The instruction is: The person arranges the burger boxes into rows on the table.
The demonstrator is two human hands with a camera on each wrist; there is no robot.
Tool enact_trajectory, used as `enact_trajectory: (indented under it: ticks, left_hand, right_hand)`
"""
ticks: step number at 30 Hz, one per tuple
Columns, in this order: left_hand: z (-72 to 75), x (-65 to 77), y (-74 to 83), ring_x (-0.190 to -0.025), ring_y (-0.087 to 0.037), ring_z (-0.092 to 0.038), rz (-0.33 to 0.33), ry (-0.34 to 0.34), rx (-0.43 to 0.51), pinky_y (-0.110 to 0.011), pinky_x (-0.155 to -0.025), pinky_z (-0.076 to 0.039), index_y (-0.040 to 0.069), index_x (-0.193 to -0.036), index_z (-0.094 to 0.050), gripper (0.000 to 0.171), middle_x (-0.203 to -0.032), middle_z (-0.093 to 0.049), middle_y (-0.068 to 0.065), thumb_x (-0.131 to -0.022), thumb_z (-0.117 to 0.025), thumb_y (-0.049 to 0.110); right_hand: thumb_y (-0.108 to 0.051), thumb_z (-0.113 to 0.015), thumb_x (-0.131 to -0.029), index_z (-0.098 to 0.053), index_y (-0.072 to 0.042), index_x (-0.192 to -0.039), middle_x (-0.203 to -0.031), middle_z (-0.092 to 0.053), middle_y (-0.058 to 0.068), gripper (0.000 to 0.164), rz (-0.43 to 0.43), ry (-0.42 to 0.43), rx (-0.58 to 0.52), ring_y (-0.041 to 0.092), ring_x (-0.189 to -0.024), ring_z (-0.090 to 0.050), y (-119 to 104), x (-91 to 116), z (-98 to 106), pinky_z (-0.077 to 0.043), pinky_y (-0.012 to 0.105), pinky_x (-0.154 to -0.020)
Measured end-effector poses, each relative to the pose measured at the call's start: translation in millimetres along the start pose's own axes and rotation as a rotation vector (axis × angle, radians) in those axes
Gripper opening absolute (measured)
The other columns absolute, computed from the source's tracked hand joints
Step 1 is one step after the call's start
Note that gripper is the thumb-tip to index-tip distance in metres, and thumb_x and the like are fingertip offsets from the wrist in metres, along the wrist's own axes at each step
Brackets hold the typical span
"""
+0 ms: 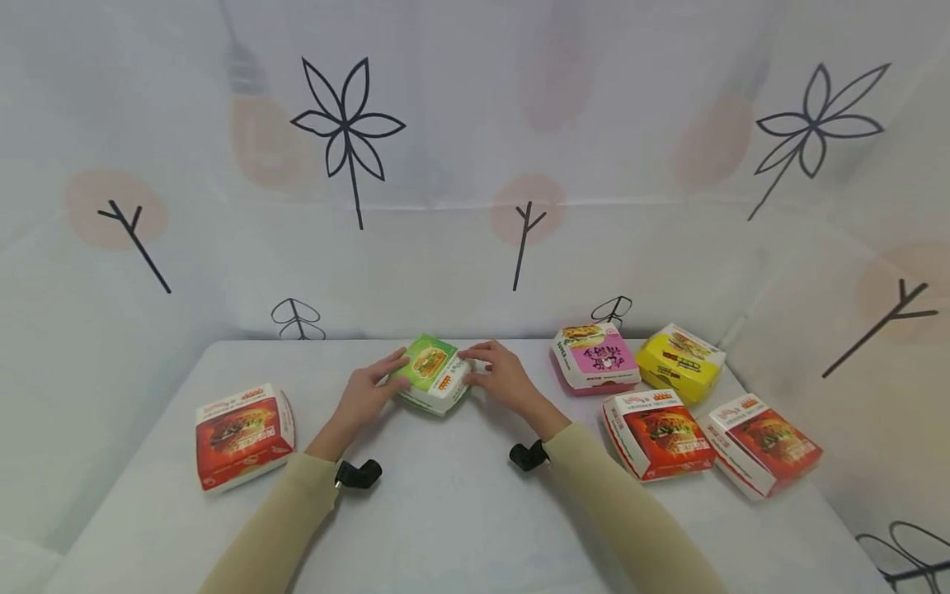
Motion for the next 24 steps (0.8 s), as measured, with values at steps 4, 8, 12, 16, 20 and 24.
enact_trajectory:
  ticks: [4, 8, 12, 16, 20, 24]
  left_hand:
    - [-2.3, -2.7, -2.2, -0.147, -0.023, -0.026, 0.04, 0.007, 0.005, -0.049, -0.118, -0.022, 0.014, -0.141, -0.057, 0.056, -0.153, -0.041, 0.012, -0.091, -0.073, 0.032]
    - [-2.2, -3.9, -0.8, -0.147, -0.023, -0.028, 0.046, 0.025, 0.034, -0.047, -0.117, -0.025, 0.013, -0.139, -0.058, 0.054, -0.152, -0.043, 0.011, -0.09, -0.075, 0.028]
    - [-2.2, -5.0, 2.0, -0.146, -0.023, -0.029, 0.036, 0.031, 0.054, -0.045, -0.117, -0.027, 0.011, -0.139, -0.059, 0.051, -0.152, -0.044, 0.008, -0.092, -0.073, 0.022]
    - [-2.9, -6.2, 2.4, -0.146, -0.025, -0.03, 0.02, 0.057, 0.066, -0.046, -0.115, -0.03, 0.009, -0.138, -0.059, 0.046, -0.152, -0.045, 0.003, -0.093, -0.071, 0.017]
    - [-2.8, -6.9, 1.0, -0.144, -0.027, -0.034, 0.0, 0.113, 0.06, -0.05, -0.114, -0.032, 0.007, -0.134, -0.061, 0.041, -0.151, -0.048, -0.001, -0.095, -0.068, 0.014]
    - [-2.9, -6.8, -0.8, -0.141, -0.028, -0.037, -0.005, 0.165, 0.041, -0.052, -0.114, -0.03, 0.008, -0.133, -0.062, 0.039, -0.148, -0.051, -0.005, -0.095, -0.068, 0.015]
  right_hand:
    - [-0.015, -0.076, -0.088, -0.066, -0.013, -0.132, -0.142, -0.056, 0.009, 0.045, -0.047, -0.027, -0.055, 0.027, -0.133, -0.049, 5.4, 2.9, -2.0, -0.049, 0.039, -0.1]
    - [-0.017, -0.076, -0.088, -0.066, -0.014, -0.132, -0.141, -0.057, 0.008, 0.046, -0.071, -0.034, -0.092, 0.027, -0.131, -0.051, 5.9, 5.7, -2.7, -0.05, 0.039, -0.1]
    - [-0.021, -0.078, -0.087, -0.068, -0.018, -0.131, -0.14, -0.059, 0.005, 0.045, -0.101, -0.023, -0.093, 0.025, -0.129, -0.053, 5.7, 7.1, -2.9, -0.05, 0.041, -0.099]
    - [-0.024, -0.079, -0.086, -0.069, -0.022, -0.129, -0.137, -0.061, 0.002, 0.044, -0.146, -0.004, -0.09, 0.024, -0.129, -0.053, 7.0, 8.3, -3.4, -0.048, 0.044, -0.099]
    - [-0.022, -0.078, -0.087, -0.07, -0.021, -0.127, -0.133, -0.063, 0.002, 0.042, -0.129, 0.023, -0.049, 0.025, -0.128, -0.054, 6.5, 9.8, -4.5, -0.048, 0.043, -0.098]
    - [-0.018, -0.078, -0.087, -0.072, -0.018, -0.125, -0.127, -0.067, 0.004, 0.038, -0.091, 0.051, -0.04, 0.027, -0.124, -0.057, 2.8, 12.0, -3.6, -0.048, 0.044, -0.097]
Point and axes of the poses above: each hand's wrist, its own x-axis away from the middle knuckle, its own z-axis out of the back of the hand, y = z × x, the point moved 4 cm from there along -x, towards the middle knuckle
